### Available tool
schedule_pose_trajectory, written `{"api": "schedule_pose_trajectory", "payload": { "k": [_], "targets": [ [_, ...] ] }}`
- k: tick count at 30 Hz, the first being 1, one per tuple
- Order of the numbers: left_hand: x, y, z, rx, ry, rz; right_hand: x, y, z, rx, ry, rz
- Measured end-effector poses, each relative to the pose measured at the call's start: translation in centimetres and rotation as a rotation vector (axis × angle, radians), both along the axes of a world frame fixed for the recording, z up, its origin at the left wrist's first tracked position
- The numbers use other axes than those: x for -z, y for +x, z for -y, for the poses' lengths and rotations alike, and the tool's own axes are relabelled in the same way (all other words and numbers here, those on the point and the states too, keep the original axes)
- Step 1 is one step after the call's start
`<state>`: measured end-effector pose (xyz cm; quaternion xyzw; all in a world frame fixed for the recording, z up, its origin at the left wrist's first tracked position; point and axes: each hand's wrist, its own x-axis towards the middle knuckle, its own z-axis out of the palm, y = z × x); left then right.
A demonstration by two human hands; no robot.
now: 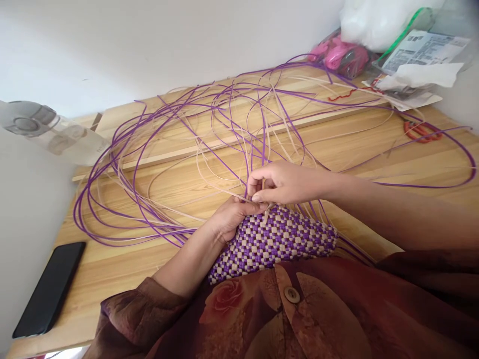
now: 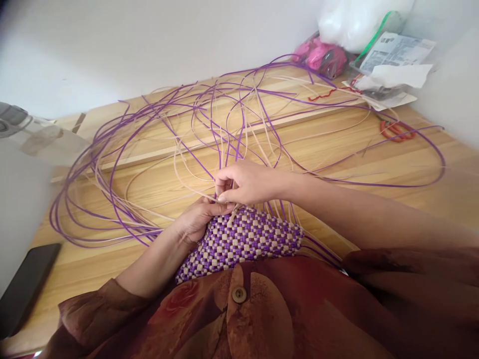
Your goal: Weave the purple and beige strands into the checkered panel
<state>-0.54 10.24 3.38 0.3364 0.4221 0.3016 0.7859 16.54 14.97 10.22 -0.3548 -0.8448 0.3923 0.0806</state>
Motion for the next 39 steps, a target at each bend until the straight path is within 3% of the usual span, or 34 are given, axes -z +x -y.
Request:
{"api": "schedule_pose_trajectory", "payload": {
  "k": [6,12,16,21,23,26,28,31,36,39],
  "targets": [
    [0.0,-0.1,0.0,0.025,-0.007,-0.012,-0.4,2.9,1.6,-0.057,-0.032,-0.014],
    [0.2,-0.2,-0.2,0.044,0.018,-0.011,0.5,2.2,1.8,-0.011,-0.001,0.039],
    [0.1,-0.5,-0.4,0.093,0.082,-0.025,0.3,1.7,1.6,0.004,0.074,0.188],
    [-0.6,-0.7,-0.5,0.189,0.273,-0.143,0.1,1.5,1.3,0.002,-0.029,0.35],
    [-0.7,-0.6,-0.3,0.151,0.268,-0.118,0.1,1.7,1.8,0.032,0.055,0.32],
    [-0.6,-0.5,0.0,0.094,0.142,-0.046,0.2,2.4,3.6,0.079,0.376,0.176],
    [-0.5,-0.5,0.1,0.09,0.044,-0.053,0.5,2.7,5.2,0.067,0.501,0.089],
    [-0.3,-0.5,0.1,0.06,-0.005,-0.087,1.5,2.4,7.2,0.065,0.538,0.007],
    [-0.3,-0.4,0.1,0.043,0.047,-0.062,3.4,0.9,8.6,0.234,0.595,-0.06],
    [-0.5,-0.2,0.1,0.017,0.044,-0.073,3.2,0.4,9.1,0.318,0.498,-0.113]
  ]
}}
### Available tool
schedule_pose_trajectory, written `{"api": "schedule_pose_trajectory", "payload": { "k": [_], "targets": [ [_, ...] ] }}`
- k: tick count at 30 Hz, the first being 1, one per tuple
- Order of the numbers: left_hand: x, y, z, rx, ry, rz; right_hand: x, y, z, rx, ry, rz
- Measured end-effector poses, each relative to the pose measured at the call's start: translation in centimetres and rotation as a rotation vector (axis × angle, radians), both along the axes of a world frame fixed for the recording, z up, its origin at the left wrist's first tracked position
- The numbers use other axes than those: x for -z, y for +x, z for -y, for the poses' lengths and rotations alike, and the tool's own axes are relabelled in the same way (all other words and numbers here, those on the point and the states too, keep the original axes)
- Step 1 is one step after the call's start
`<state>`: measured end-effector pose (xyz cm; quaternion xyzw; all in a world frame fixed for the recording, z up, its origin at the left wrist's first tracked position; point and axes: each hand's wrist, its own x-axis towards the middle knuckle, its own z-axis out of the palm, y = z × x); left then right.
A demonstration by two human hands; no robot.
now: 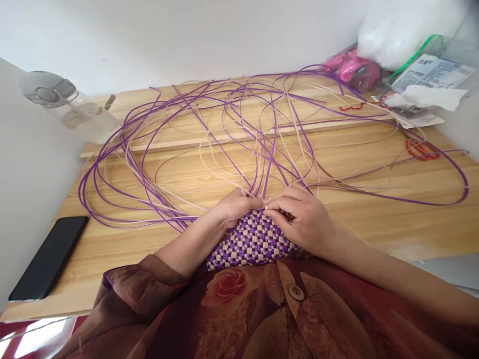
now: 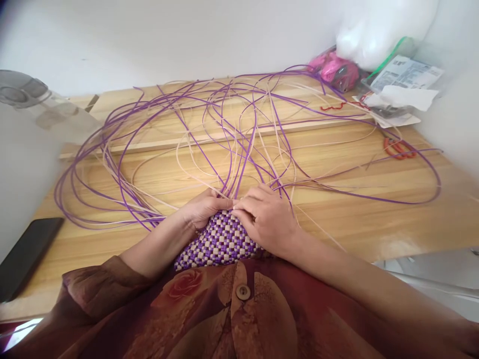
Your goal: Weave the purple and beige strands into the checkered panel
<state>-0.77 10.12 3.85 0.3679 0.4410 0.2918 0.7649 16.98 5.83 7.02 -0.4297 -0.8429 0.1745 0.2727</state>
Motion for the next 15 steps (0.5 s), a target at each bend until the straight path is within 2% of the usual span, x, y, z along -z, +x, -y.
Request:
{"api": "schedule_pose_trajectory", "payload": {
  "k": [4,9,15],
  "targets": [
    [-0.3,0.3,0.0,-0.027,-0.005,-0.041,-0.9,0.3,1.3,-0.036,-0.251,-0.04],
    [0.3,0.4,-0.2,-0.033,0.108,-0.098,0.1,0.5,2.4,0.0,-0.245,-0.171],
    [0.8,-0.2,-0.3,0.041,0.211,-0.267,1.5,0.3,2.9,0.036,-0.367,-0.224]
  ]
}}
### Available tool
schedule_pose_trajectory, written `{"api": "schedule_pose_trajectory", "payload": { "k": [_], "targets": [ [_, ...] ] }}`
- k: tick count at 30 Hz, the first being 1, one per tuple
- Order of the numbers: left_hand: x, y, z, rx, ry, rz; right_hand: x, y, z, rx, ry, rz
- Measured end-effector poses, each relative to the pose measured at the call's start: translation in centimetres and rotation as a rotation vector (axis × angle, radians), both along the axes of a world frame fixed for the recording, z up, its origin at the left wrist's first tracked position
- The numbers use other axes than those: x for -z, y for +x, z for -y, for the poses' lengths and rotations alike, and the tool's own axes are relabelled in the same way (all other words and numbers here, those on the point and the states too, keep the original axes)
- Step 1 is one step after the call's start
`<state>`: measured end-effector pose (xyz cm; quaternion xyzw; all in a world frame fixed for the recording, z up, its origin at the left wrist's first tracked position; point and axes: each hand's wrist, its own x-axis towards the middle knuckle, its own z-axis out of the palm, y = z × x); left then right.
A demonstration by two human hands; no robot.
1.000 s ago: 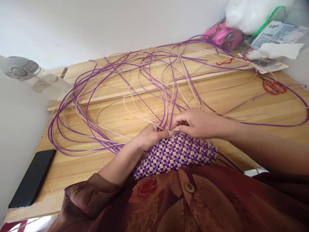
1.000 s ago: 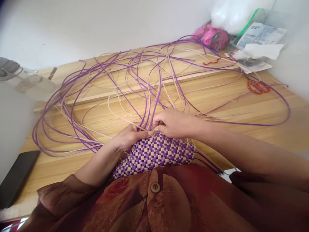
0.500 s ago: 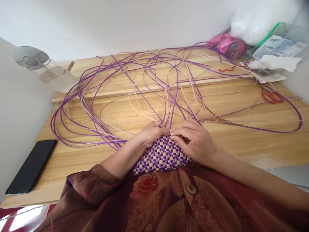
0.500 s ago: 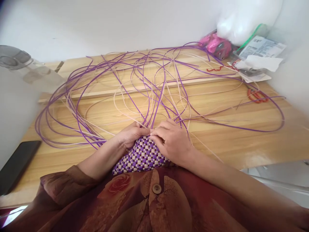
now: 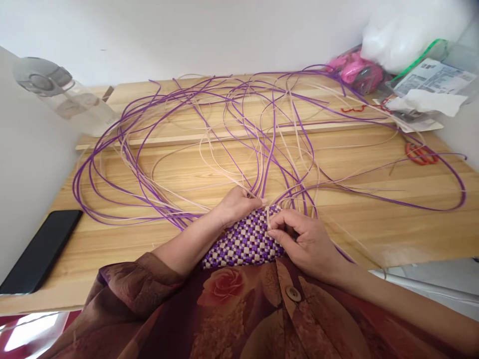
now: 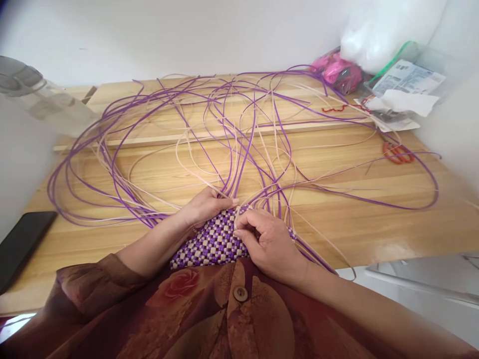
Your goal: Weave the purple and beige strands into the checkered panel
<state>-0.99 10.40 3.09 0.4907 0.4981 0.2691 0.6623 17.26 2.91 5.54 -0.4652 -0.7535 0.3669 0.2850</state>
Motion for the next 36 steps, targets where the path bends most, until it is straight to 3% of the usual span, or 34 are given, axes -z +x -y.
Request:
{"api": "schedule_pose_trajectory", "payload": {
  "k": [4,12,16,19,23,26,29,33,36],
  "targets": [
    [-0.5,-0.1,0.1,0.138,0.077,0.062,0.3,-0.1,-0.1,0.011,-0.026,-0.035],
    [-0.6,0.2,0.6,0.106,0.087,0.052,0.4,0.3,0.3,-0.053,-0.267,-0.156],
    [-1.7,-0.8,0.0,0.192,0.043,-0.09,0.5,0.6,0.5,-0.035,-0.314,-0.199],
    [-1.9,-0.9,0.0,0.244,-0.001,0.023,0.5,0.6,0.5,0.02,-0.341,-0.241],
    [-0.8,0.0,0.6,0.098,-0.051,0.204,0.2,0.2,0.2,0.071,-0.549,-0.302],
    [0.0,0.7,1.0,0.016,-0.023,0.166,0.0,-0.4,-0.2,0.071,-0.75,-0.342],
    [0.2,0.7,1.0,0.005,-0.012,0.131,-0.2,-0.7,-0.2,0.05,-0.835,-0.33],
    [-0.2,0.3,0.8,0.047,-0.057,0.124,-1.2,0.2,-0.7,-0.036,-0.798,-0.225],
    [-0.4,0.0,0.7,0.054,-0.086,0.149,-2.5,1.5,-2.2,-0.103,-0.421,0.016]
  ]
}}
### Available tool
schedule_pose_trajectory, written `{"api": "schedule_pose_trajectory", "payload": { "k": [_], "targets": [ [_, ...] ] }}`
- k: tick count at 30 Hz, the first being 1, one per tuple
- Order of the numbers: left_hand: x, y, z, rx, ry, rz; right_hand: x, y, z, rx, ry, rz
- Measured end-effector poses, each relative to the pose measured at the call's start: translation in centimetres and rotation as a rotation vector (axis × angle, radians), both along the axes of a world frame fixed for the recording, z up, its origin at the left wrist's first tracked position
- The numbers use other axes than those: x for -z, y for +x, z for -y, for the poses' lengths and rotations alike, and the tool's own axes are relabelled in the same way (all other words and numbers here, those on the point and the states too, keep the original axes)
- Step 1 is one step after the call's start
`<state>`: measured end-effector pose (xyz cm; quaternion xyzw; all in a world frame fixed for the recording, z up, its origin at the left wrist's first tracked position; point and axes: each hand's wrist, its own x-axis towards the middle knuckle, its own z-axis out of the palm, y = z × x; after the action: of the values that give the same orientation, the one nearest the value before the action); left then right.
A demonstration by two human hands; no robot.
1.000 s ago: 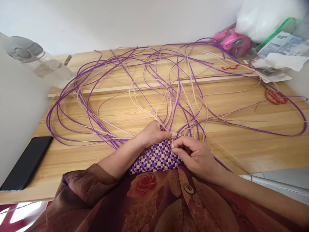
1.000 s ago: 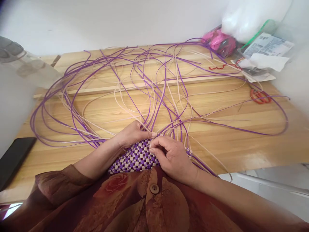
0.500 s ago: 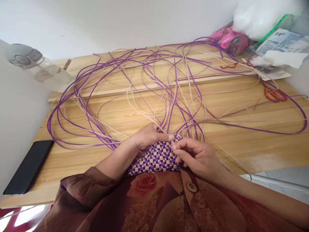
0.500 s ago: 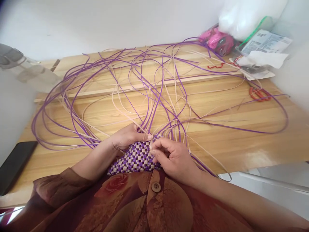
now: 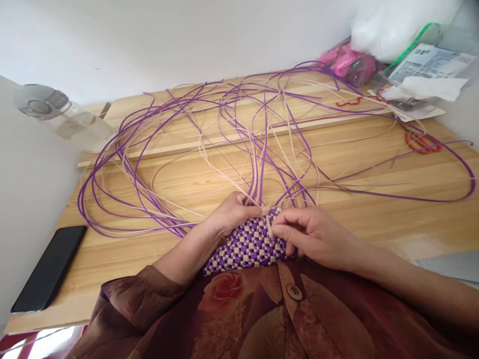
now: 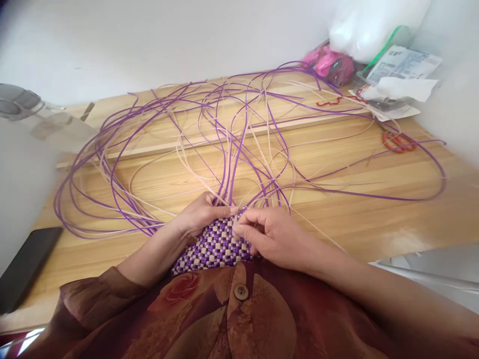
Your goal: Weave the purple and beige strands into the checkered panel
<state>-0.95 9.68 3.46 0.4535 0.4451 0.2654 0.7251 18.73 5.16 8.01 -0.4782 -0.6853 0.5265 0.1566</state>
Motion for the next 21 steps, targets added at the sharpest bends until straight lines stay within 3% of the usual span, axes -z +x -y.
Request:
{"api": "schedule_pose_trajectory", "payload": {
  "k": [2,4,7,9,11,13,16,18,21],
  "targets": [
    [0.0,0.0,0.0,-0.006,-0.006,0.014,-0.5,0.5,-1.6,-0.036,0.352,0.151],
    [0.0,0.0,-0.1,-0.014,-0.014,0.03,-0.6,0.5,-3.4,-0.122,0.541,0.276],
    [-0.1,0.0,-0.2,-0.024,-0.034,0.051,-0.2,0.3,-6.0,-0.325,0.565,0.33],
    [-0.1,0.0,-0.2,-0.02,-0.046,0.034,0.2,1.0,-7.9,-0.387,0.571,0.289],
    [0.0,0.0,-0.2,-0.013,-0.055,-0.001,0.7,2.8,-10.0,-0.319,0.6,0.316],
    [0.2,0.0,-0.2,-0.014,-0.034,-0.03,1.4,5.3,-12.2,-0.138,0.606,0.437],
    [0.0,-0.5,-0.6,0.024,0.035,-0.064,2.6,8.4,-14.3,-0.007,0.514,0.518],
    [-0.6,-1.2,-1.1,0.146,0.071,-0.119,2.9,8.9,-14.4,0.034,0.515,0.514],
    [-1.8,-2.4,-2.1,0.419,0.138,-0.198,2.1,7.3,-12.2,0.143,0.628,0.528]
  ]
}}
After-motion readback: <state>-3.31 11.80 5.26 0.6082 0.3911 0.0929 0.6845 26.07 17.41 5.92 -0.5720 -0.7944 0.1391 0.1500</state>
